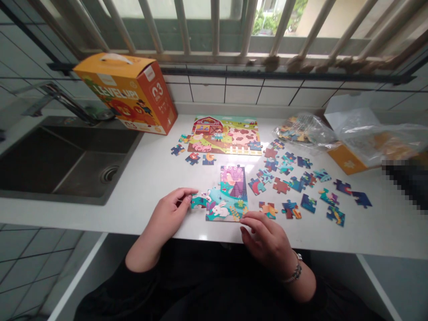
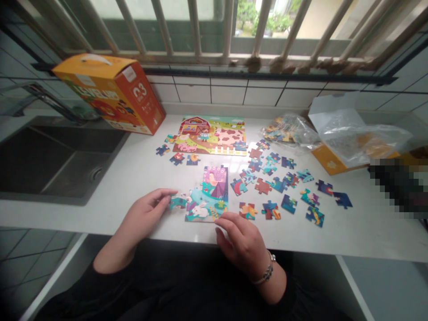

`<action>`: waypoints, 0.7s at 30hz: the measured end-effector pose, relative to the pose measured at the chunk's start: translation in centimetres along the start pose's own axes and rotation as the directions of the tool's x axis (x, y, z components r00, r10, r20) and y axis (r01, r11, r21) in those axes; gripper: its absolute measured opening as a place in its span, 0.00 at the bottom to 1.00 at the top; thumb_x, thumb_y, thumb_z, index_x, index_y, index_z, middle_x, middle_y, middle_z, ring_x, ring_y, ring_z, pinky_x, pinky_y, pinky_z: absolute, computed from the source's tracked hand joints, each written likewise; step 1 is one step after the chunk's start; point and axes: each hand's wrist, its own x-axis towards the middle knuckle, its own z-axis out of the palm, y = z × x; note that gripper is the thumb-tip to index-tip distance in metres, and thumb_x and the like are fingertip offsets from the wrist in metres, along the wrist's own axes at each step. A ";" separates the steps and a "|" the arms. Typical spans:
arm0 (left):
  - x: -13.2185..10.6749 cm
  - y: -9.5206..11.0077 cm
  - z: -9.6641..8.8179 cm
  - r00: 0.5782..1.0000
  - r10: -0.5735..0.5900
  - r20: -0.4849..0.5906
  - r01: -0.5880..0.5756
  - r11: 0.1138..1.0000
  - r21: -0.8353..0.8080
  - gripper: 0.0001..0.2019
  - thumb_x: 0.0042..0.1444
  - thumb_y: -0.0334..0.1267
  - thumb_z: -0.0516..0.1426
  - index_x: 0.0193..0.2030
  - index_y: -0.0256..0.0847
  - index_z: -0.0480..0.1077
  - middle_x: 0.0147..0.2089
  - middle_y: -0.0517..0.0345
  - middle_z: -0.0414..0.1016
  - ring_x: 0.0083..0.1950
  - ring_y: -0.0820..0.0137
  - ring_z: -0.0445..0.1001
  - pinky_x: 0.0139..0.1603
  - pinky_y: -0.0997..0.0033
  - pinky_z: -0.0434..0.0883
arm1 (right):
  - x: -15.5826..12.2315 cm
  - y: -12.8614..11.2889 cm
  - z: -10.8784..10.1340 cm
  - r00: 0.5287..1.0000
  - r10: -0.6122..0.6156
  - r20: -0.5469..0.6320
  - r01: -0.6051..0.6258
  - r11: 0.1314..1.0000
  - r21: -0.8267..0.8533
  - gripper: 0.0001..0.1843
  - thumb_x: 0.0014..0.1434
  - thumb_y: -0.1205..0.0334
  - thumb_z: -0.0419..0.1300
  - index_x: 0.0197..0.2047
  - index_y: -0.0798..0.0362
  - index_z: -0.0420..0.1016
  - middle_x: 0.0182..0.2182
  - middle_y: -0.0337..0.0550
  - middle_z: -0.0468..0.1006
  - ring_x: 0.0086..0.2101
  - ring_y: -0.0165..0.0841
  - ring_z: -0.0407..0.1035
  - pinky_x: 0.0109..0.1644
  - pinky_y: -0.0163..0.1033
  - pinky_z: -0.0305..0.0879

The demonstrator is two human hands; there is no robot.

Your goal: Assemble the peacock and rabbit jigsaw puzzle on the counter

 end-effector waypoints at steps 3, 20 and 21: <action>-0.1 -0.2 0.0 1.000 0.026 -0.006 -0.026 1.000 0.018 0.18 0.72 0.48 0.55 0.55 0.47 0.83 0.52 0.54 0.87 0.49 0.59 0.84 0.53 0.61 0.77 | 0.0 0.0 0.0 1.000 -0.007 0.002 0.007 1.000 -0.012 0.15 0.73 0.70 0.64 0.60 0.50 0.76 0.50 0.52 0.85 0.46 0.40 0.83 0.44 0.42 0.84; 1.9 -0.6 0.3 0.922 0.349 0.167 -0.382 0.891 0.245 0.17 0.74 0.33 0.51 0.59 0.43 0.80 0.52 0.49 0.85 0.54 0.57 0.79 0.61 0.52 0.76 | 0.0 0.0 0.2 1.000 -0.003 0.030 0.003 1.000 -0.018 0.13 0.72 0.71 0.64 0.57 0.49 0.76 0.48 0.50 0.85 0.44 0.39 0.83 0.47 0.43 0.83; 2.2 -0.6 0.3 0.916 0.361 0.174 -0.397 0.878 0.268 0.17 0.74 0.33 0.52 0.59 0.43 0.79 0.52 0.48 0.85 0.54 0.56 0.78 0.60 0.52 0.76 | 0.1 0.0 0.2 1.000 -0.002 0.030 0.002 1.000 -0.016 0.13 0.72 0.71 0.64 0.57 0.49 0.76 0.48 0.49 0.85 0.44 0.39 0.83 0.47 0.43 0.83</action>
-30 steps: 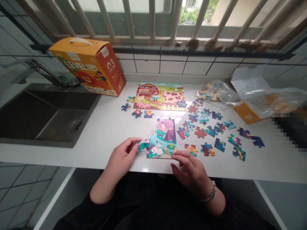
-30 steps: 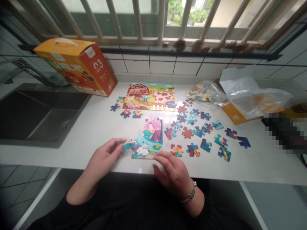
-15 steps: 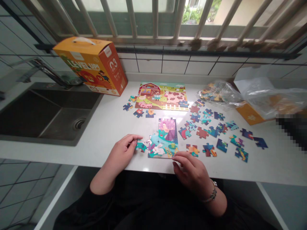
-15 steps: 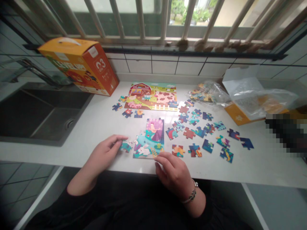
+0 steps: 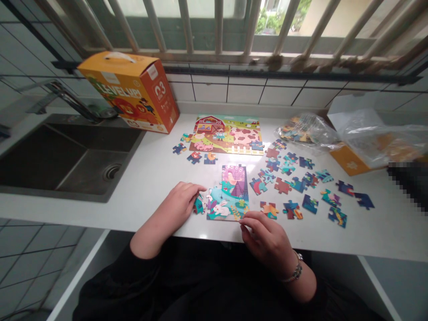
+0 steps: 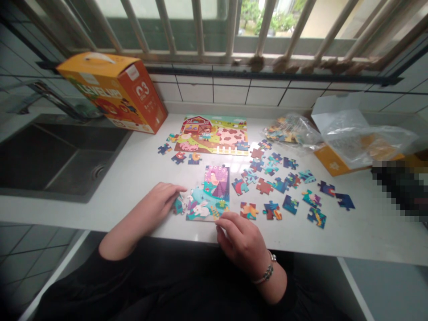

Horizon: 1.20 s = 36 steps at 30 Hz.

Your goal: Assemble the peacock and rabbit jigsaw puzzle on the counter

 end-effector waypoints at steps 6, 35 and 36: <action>2.2 0.1 -0.3 0.999 0.047 0.024 -0.050 0.980 0.191 0.17 0.68 0.28 0.56 0.57 0.46 0.81 0.52 0.48 0.85 0.58 0.51 0.76 0.56 0.52 0.72 | 0.5 -0.3 -0.3 1.000 -0.003 -0.004 0.003 1.000 0.003 0.12 0.72 0.71 0.63 0.55 0.48 0.78 0.47 0.49 0.85 0.42 0.38 0.83 0.46 0.42 0.83; 0.8 0.0 -1.9 0.986 0.126 0.107 -0.121 0.991 -0.051 0.12 0.70 0.45 0.65 0.57 0.49 0.84 0.65 0.48 0.84 0.66 0.53 0.80 0.70 0.49 0.73 | 0.8 -0.2 -0.2 1.000 0.008 0.010 -0.008 1.000 -0.007 0.13 0.71 0.71 0.63 0.55 0.47 0.78 0.46 0.49 0.85 0.42 0.39 0.82 0.47 0.45 0.82; 0.8 -0.1 -1.8 0.986 0.130 0.108 -0.126 0.991 -0.045 0.12 0.70 0.44 0.65 0.57 0.49 0.84 0.65 0.49 0.83 0.66 0.54 0.80 0.71 0.49 0.73 | 0.9 -0.2 -0.3 1.000 0.008 0.013 -0.008 1.000 -0.014 0.12 0.71 0.71 0.63 0.55 0.47 0.78 0.45 0.48 0.85 0.42 0.40 0.81 0.47 0.46 0.82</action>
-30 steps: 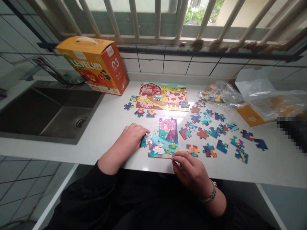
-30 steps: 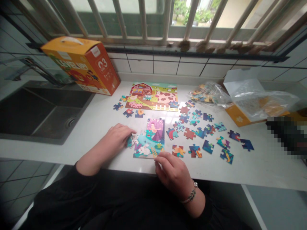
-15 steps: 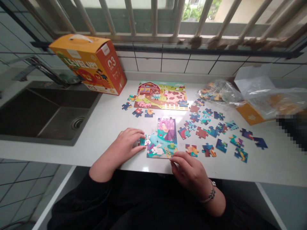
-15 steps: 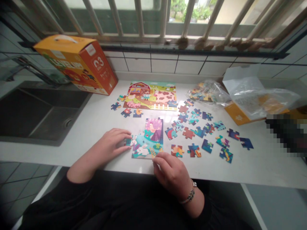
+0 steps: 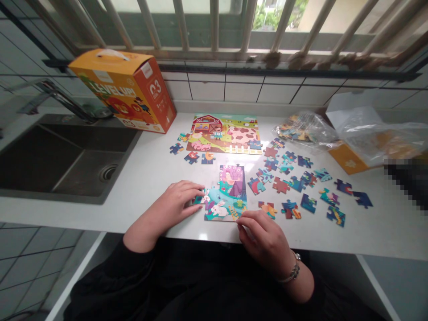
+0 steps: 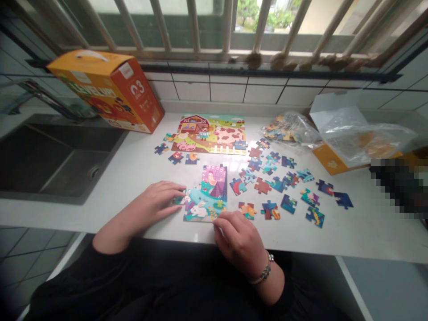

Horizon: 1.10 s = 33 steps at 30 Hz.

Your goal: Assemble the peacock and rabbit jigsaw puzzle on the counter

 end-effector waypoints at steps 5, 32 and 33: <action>0.0 -0.2 0.3 0.999 0.037 0.020 -0.038 0.999 0.038 0.12 0.71 0.41 0.63 0.57 0.50 0.83 0.67 0.50 0.83 0.69 0.53 0.79 0.71 0.47 0.72 | 0.2 0.0 0.0 1.000 -0.006 0.019 0.007 1.000 -0.021 0.13 0.70 0.72 0.64 0.54 0.48 0.78 0.45 0.48 0.85 0.44 0.42 0.79 0.51 0.51 0.80; 1.0 0.5 3.7 0.983 0.113 -0.146 -0.109 0.993 0.033 0.13 0.77 0.41 0.57 0.57 0.44 0.83 0.64 0.45 0.83 0.64 0.55 0.79 0.69 0.51 0.76 | 0.3 0.9 -0.6 0.995 0.030 0.097 -0.012 0.984 -0.180 0.06 0.73 0.68 0.64 0.49 0.48 0.79 0.49 0.46 0.87 0.51 0.43 0.79 0.57 0.52 0.71; 1.2 0.5 3.9 0.981 0.119 -0.153 -0.115 0.993 0.035 0.13 0.77 0.41 0.57 0.57 0.44 0.83 0.64 0.45 0.83 0.64 0.55 0.79 0.68 0.51 0.76 | 0.2 1.0 -0.8 0.996 0.028 0.091 -0.011 0.983 -0.183 0.06 0.73 0.68 0.64 0.50 0.48 0.79 0.50 0.46 0.87 0.51 0.43 0.79 0.56 0.52 0.72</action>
